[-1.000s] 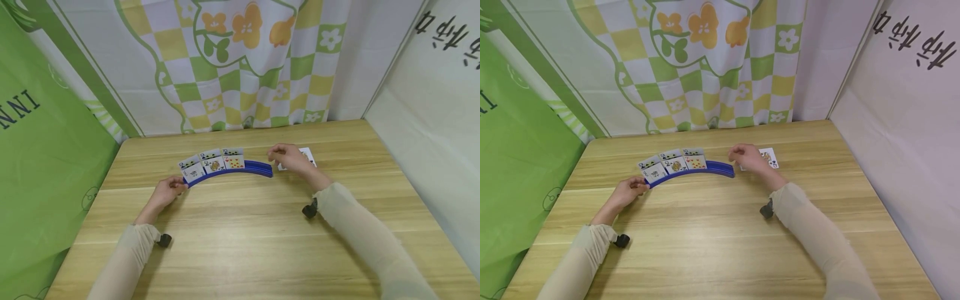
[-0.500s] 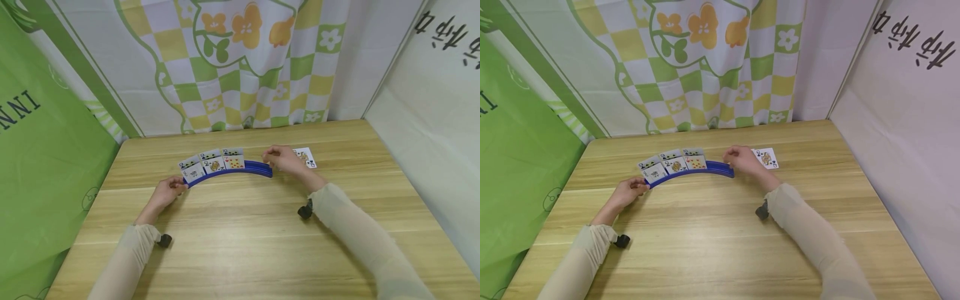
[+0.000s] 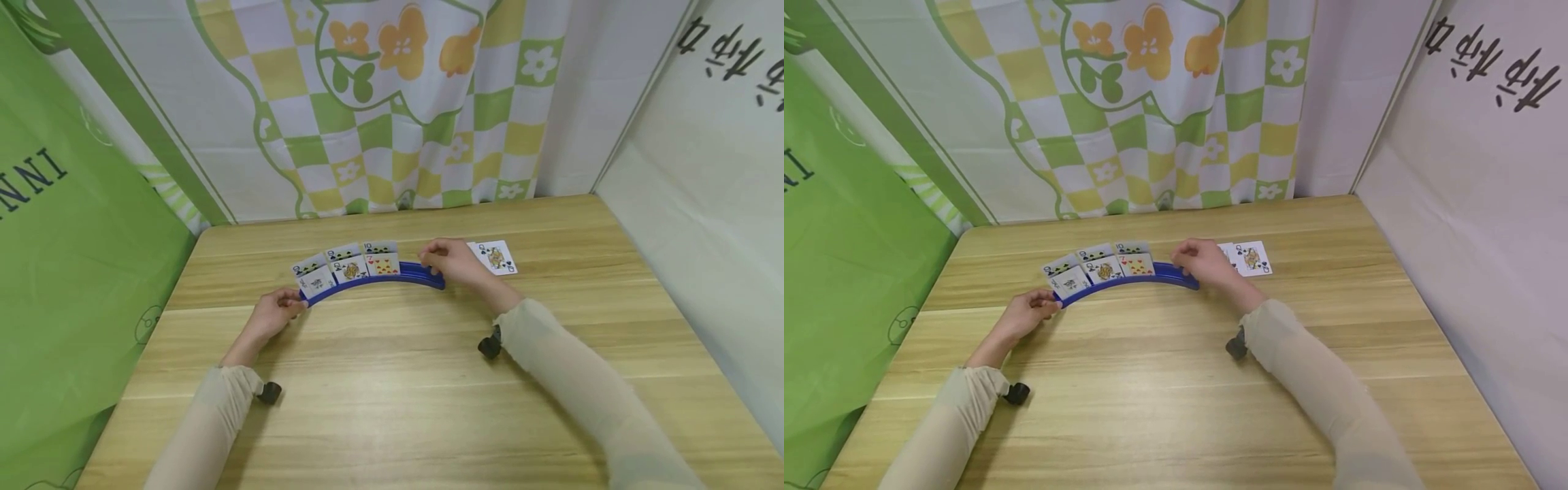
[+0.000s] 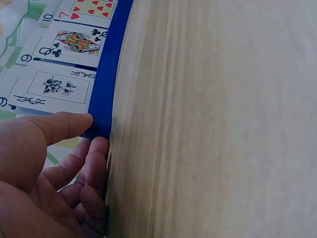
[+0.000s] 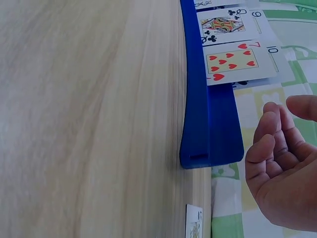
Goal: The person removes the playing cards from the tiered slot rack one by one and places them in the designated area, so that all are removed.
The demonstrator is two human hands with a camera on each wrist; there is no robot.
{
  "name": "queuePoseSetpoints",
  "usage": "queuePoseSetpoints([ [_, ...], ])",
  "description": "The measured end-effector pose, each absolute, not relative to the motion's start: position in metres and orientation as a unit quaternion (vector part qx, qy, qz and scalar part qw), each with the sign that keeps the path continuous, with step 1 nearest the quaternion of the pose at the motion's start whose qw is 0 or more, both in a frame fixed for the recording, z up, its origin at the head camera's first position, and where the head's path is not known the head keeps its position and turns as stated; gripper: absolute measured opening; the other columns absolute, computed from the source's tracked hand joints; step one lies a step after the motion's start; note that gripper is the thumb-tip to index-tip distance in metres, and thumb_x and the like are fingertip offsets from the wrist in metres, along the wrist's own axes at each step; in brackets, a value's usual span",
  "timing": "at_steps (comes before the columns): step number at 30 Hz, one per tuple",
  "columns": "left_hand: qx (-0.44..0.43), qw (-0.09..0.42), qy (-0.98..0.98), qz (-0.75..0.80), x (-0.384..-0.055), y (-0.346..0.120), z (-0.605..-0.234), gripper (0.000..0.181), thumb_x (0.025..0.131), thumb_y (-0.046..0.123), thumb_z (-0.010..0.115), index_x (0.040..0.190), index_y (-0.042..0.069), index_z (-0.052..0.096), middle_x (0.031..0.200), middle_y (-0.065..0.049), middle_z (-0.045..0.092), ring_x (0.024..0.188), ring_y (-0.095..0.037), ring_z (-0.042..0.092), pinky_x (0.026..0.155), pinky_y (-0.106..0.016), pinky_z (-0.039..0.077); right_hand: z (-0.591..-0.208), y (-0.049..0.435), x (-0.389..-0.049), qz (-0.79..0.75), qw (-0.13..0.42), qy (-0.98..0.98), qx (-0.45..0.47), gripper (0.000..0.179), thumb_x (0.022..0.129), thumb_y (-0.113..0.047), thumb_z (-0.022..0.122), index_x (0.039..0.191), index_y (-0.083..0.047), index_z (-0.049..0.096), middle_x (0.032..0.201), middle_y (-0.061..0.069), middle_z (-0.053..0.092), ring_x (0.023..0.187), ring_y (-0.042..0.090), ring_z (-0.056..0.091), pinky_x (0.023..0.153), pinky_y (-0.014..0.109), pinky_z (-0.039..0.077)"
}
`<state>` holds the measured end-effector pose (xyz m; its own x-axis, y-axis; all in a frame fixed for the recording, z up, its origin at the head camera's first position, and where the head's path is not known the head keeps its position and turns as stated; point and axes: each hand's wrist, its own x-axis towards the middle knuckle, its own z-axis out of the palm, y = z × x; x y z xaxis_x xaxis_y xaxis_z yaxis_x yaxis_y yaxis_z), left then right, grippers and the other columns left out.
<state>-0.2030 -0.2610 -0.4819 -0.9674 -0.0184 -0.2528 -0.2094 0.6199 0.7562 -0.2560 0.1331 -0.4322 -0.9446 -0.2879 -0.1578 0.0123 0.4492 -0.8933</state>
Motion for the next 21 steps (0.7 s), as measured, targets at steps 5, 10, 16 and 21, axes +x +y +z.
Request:
queuePoseSetpoints([
  [5,-0.066,0.112,0.895,0.426,-0.203,-0.262,-0.481,0.037,0.096,0.024,0.065,0.124,0.002,0.061,0.112,-0.017,0.067,0.086,-0.018,0.059,0.07,-0.025,0.049,-0.431,0.128,-0.255,-0.517,0.153,0.839,-0.081,0.033,0.101,-0.032,0.056,0.122,-0.008,0.064,0.108,0.01,0.07,0.09,0.025,0.062,0.07,0.03,0.051],
  [10,-0.062,0.111,0.896,0.425,-0.204,-0.263,-0.481,0.037,0.096,0.025,0.065,0.124,0.001,0.061,0.112,-0.018,0.067,0.086,-0.018,0.059,0.07,-0.026,0.049,-0.43,0.123,-0.255,-0.517,0.156,0.837,-0.085,0.028,0.101,-0.033,0.057,0.119,-0.012,0.064,0.11,0.009,0.071,0.091,0.026,0.063,0.071,0.03,0.05],
  [16,-0.063,0.114,0.895,0.426,-0.202,-0.262,-0.481,0.037,0.096,0.024,0.064,0.125,0.001,0.06,0.112,-0.018,0.067,0.085,-0.019,0.06,0.069,-0.026,0.049,-0.43,0.118,-0.255,-0.51,0.161,0.841,-0.085,0.033,0.102,-0.032,0.055,0.123,-0.008,0.063,0.11,0.009,0.071,0.089,0.022,0.063,0.071,0.03,0.051],
  [21,-0.063,0.112,0.893,0.431,-0.203,-0.261,-0.481,0.038,0.096,0.024,0.064,0.124,0.0,0.06,0.113,-0.019,0.067,0.086,-0.018,0.06,0.07,-0.025,0.049,-0.429,0.115,-0.254,-0.506,0.155,0.844,-0.089,0.031,0.102,-0.032,0.055,0.121,-0.009,0.065,0.107,0.008,0.072,0.088,0.023,0.064,0.07,0.029,0.052],
])
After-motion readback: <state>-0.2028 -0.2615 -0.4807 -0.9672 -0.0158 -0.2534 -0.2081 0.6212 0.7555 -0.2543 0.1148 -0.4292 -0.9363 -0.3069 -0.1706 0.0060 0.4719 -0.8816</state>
